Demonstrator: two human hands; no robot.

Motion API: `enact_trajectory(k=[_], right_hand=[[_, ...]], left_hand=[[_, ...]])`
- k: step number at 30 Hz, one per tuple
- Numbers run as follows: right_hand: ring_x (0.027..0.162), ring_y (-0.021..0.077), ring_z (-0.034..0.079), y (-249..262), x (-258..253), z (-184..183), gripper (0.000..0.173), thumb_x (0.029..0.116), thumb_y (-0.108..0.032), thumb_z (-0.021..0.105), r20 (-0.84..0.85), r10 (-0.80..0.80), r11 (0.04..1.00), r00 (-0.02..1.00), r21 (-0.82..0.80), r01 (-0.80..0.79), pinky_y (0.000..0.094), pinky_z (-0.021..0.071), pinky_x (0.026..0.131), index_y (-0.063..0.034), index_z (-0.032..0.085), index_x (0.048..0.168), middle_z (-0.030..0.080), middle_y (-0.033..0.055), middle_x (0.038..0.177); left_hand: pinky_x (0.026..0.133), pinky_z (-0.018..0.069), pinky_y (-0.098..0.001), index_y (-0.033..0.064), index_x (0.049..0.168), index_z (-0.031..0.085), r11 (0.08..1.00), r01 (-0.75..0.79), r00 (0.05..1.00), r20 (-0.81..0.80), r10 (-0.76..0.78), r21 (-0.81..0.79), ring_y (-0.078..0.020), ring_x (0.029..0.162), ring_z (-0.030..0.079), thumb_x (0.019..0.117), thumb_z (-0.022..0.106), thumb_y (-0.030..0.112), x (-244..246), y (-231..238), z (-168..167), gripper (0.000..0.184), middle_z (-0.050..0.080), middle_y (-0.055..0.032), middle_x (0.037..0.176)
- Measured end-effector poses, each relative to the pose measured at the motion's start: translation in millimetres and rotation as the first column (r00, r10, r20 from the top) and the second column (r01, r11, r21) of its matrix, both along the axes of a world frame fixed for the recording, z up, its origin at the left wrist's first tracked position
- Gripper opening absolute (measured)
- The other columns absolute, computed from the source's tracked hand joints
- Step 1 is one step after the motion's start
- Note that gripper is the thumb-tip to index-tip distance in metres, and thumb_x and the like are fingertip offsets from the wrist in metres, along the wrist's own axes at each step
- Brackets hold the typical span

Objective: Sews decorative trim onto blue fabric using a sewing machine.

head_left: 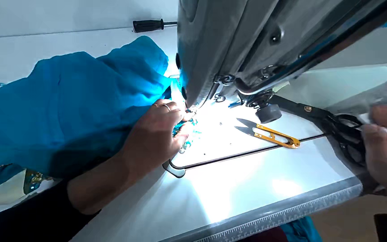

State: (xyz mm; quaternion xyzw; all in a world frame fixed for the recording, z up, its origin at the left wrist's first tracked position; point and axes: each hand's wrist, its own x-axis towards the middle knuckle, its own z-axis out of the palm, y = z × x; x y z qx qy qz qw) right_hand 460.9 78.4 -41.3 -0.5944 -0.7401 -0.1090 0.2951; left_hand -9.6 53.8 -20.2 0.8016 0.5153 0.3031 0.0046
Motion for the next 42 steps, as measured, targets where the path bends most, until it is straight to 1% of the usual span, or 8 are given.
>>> enact_trajectory(k=[4,8,11,17,20,24,37,42], right_hand=[[0.139,0.0413,0.052,-3,-6,-6,0.058,0.1082,-0.041,0.044,-0.048,0.031,0.999,0.998,-0.018,-0.031,0.0548,0.0364,0.119,0.0058,0.062,0.137,0.059,0.0266,0.142],[0.139,0.0406,0.052,-3,-7,-9,0.060,0.1079,-0.043,0.044,-0.053,0.043,0.999,0.998,0.008,-0.043,0.0520,0.0371,0.119,0.0069,0.062,0.136,0.059,0.0274,0.142],[0.142,0.0391,0.050,-5,-11,-8,0.060,0.1079,-0.044,0.043,-0.045,0.032,0.999,0.998,0.002,-0.032,0.0509,0.0360,0.120,0.0050,0.060,0.140,0.057,0.0263,0.145],[0.153,0.0376,0.031,-3,-4,-10,0.068,0.1033,-0.052,0.048,-0.033,0.069,0.996,0.997,0.054,-0.067,0.0505,0.0269,0.125,-0.0067,0.043,0.154,0.039,0.0214,0.161],[0.154,0.0391,0.028,-3,-4,-10,0.071,0.1025,-0.054,0.048,-0.030,0.070,0.996,0.997,0.055,-0.069,0.0513,0.0241,0.126,-0.0056,0.042,0.154,0.037,0.0216,0.162],[0.154,0.0403,0.028,-3,-5,-9,0.072,0.1026,-0.055,0.046,-0.017,0.074,0.996,0.997,0.056,-0.073,0.0520,0.0244,0.125,-0.0037,0.042,0.154,0.037,0.0234,0.161],[0.153,0.0407,0.030,-6,-8,-8,0.070,0.1028,-0.051,0.047,-0.013,0.063,0.995,0.998,0.080,-0.062,0.0508,0.0263,0.124,-0.0018,0.043,0.153,0.039,0.0254,0.160],[0.145,0.0445,0.041,-17,-18,-10,0.058,0.1024,-0.038,0.055,0.023,0.166,0.959,0.986,0.231,-0.167,0.0520,0.0357,0.120,0.0056,0.052,0.140,0.051,0.0309,0.147]], left_hand=[[0.093,0.0495,-0.0338,0.0089,0.097,0.077,1.000,-0.009,1.000,0.001,0.009,0.022,-0.0238,0.106,0.066,0.0911,0.060,0.022,0,2,-2,0.022,0.074,-0.0073,0.101],[0.098,0.0486,-0.0326,0.0101,0.096,0.077,1.000,-0.007,1.000,-0.002,0.007,0.022,-0.0226,0.111,0.066,0.0907,0.060,0.022,-1,2,-2,0.022,0.076,-0.0068,0.104],[0.095,0.0486,-0.0312,0.0086,0.096,0.077,0.999,0.004,1.000,-0.008,-0.003,0.045,-0.0225,0.108,0.066,0.0912,0.060,0.021,-1,3,-3,0.022,0.075,-0.0075,0.104],[0.096,0.0487,-0.0312,0.0096,0.097,0.078,0.998,0.015,1.000,0.002,-0.016,0.059,-0.0227,0.109,0.067,0.0903,0.060,0.021,-1,4,-4,0.021,0.076,-0.0066,0.103],[0.096,0.0477,-0.0315,0.0086,0.094,0.076,0.996,0.017,1.000,0.004,-0.017,0.085,-0.0228,0.107,0.067,0.0907,0.061,0.019,-1,6,-5,0.019,0.075,-0.0075,0.101],[0.096,0.0478,-0.0333,0.0084,0.093,0.076,0.998,-0.008,1.000,-0.020,0.009,0.062,-0.0245,0.106,0.067,0.0909,0.061,0.019,0,6,-1,0.019,0.075,-0.0079,0.097],[0.101,0.0480,-0.0329,0.0087,0.097,0.077,0.997,-0.016,1.000,-0.009,0.017,0.071,-0.0239,0.112,0.067,0.0922,0.060,0.021,-1,5,-5,0.022,0.076,-0.0084,0.105],[0.101,0.0486,-0.0343,0.0065,0.100,0.077,0.998,-0.007,1.000,-0.014,0.008,0.064,-0.0264,0.114,0.066,0.0912,0.061,0.020,-1,3,-4,0.023,0.075,-0.0090,0.107]])
